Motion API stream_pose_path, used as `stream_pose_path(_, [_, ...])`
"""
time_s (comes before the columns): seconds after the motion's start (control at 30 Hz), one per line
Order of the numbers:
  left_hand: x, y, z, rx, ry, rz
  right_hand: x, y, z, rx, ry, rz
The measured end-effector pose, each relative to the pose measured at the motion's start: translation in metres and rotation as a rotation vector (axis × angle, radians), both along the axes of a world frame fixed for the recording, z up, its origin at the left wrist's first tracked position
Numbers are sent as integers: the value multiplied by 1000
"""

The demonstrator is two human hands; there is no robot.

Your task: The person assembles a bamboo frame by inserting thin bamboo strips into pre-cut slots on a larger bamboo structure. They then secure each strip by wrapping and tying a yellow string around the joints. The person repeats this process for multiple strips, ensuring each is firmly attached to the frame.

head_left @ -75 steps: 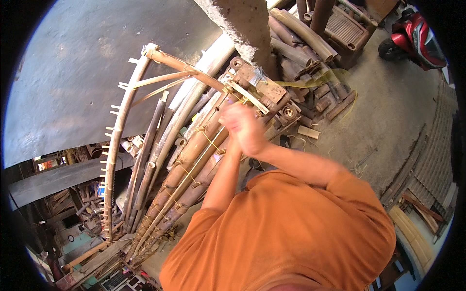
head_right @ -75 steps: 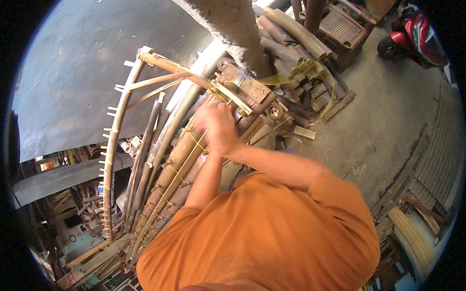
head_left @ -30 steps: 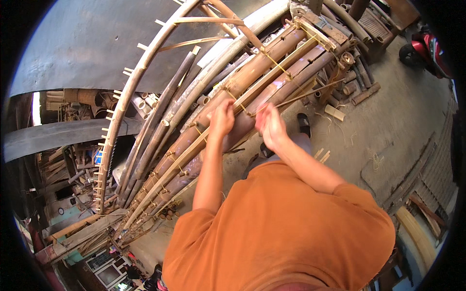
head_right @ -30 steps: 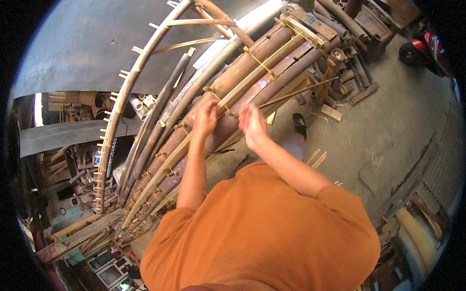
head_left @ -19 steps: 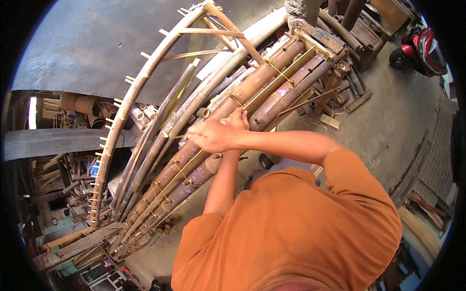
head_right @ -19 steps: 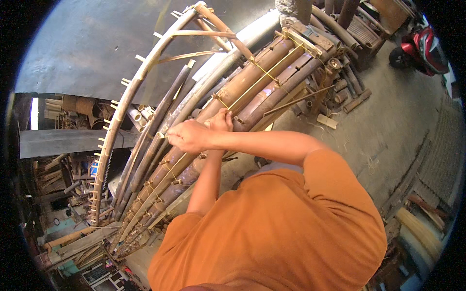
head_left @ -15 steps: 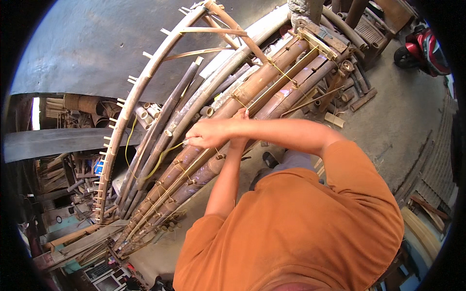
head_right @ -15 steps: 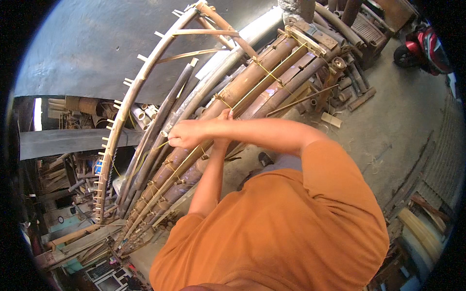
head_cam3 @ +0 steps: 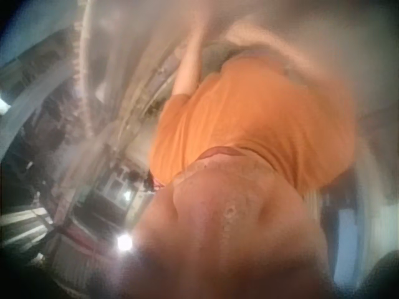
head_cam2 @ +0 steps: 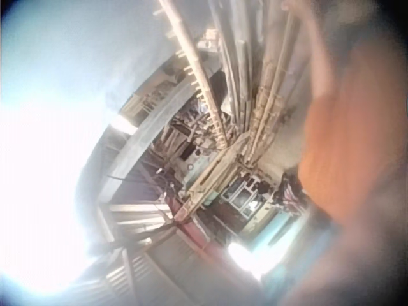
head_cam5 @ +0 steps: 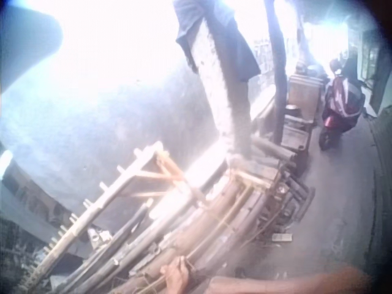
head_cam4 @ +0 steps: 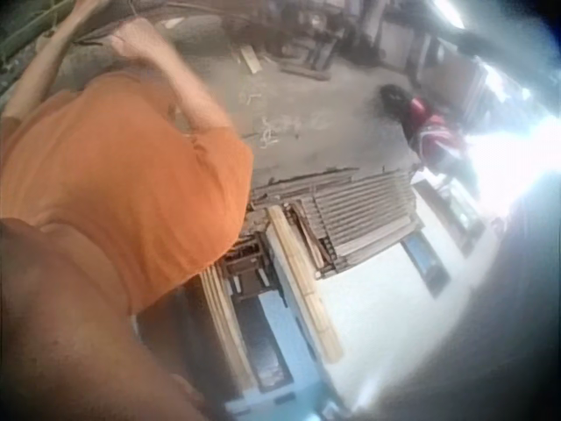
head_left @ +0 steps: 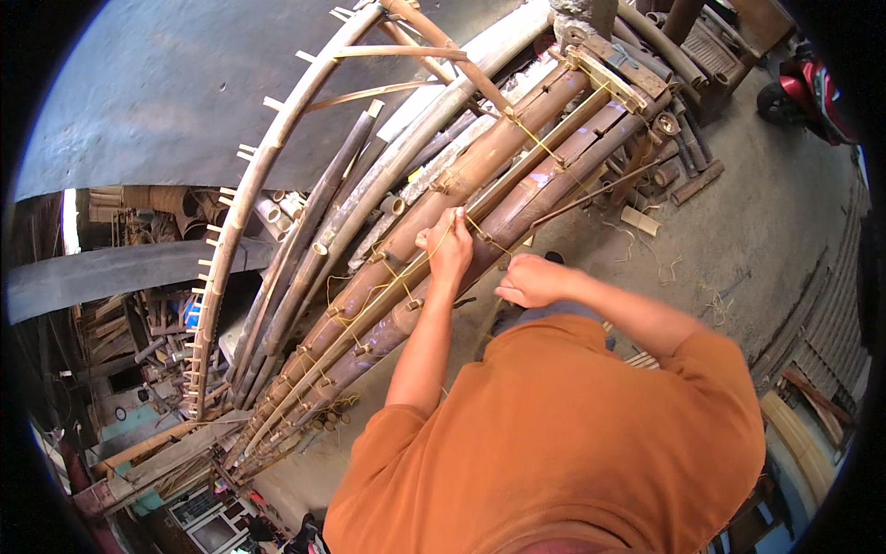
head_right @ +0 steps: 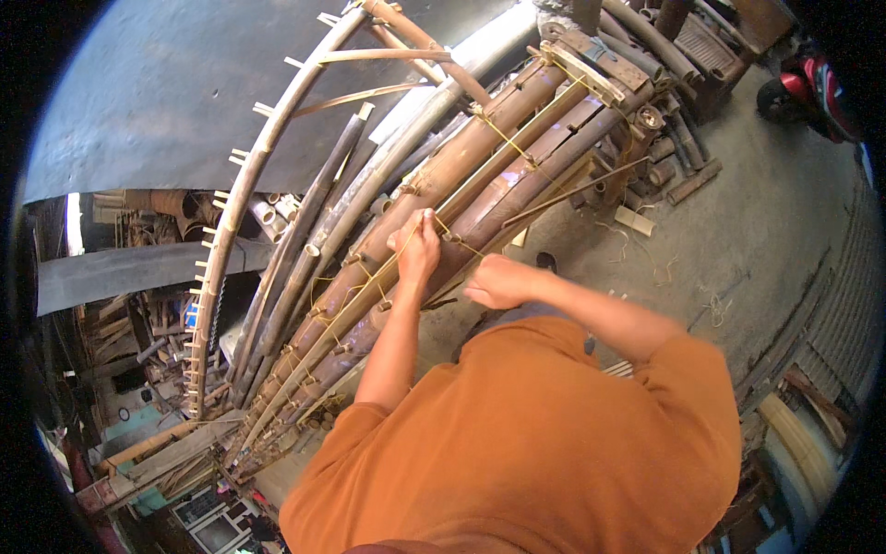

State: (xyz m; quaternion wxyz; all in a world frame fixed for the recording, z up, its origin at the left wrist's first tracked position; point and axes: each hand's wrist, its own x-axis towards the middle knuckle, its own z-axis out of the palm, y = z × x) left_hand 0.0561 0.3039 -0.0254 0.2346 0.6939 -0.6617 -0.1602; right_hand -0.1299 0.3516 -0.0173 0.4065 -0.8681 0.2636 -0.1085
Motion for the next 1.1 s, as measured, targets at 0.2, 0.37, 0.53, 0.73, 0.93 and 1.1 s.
stream_pose_path(0.2, [23,-101,61,-88,669,21,20,20,-51,10,-209,-221])
stream_pose_path(0.37, [68,-147,-58,7,-91,118,24,33,-38,-161,-111,-197])
stream_pose_path(0.53, [105,-91,5,-31,84,-94,59,57,-35,-199,129,-457])
stream_pose_path(0.73, [212,78,-9,212,66,-256,155,120,-48,804,-438,-418])
stream_pose_path(0.93, [177,103,-25,-80,-210,-50,234,82,-10,664,-1457,-1294])
stream_pose_path(1.1, [181,91,-56,-293,200,-75,292,25,82,155,-115,-119])
